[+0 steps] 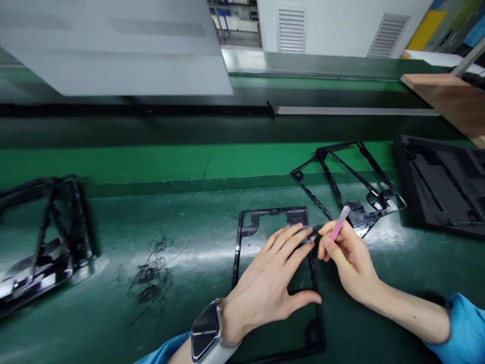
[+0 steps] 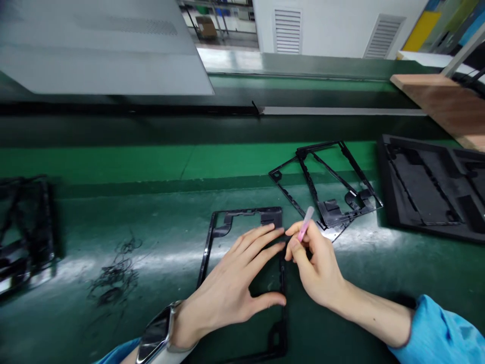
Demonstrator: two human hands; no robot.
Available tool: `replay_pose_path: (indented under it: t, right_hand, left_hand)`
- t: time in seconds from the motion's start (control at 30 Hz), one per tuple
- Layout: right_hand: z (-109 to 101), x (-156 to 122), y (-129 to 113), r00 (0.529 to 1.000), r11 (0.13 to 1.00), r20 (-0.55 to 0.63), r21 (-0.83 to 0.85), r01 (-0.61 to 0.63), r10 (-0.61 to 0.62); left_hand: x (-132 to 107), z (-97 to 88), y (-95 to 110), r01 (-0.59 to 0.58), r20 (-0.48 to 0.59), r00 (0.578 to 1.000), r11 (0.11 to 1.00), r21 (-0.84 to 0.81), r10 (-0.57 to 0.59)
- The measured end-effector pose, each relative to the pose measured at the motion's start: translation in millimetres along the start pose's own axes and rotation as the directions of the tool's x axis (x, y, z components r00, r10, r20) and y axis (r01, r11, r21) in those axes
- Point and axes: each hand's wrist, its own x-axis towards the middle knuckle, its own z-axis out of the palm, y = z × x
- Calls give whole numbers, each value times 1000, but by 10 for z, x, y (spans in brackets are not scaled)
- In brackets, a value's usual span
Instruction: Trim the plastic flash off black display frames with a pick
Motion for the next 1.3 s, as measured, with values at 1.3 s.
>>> replay_pose_path:
  t: [1.3]
  right_hand:
    - [-28,377,-80,932,721,358,-630,289,-60]
  left_hand:
    - [-20,29,188,-108,-24,994,993,41,109]
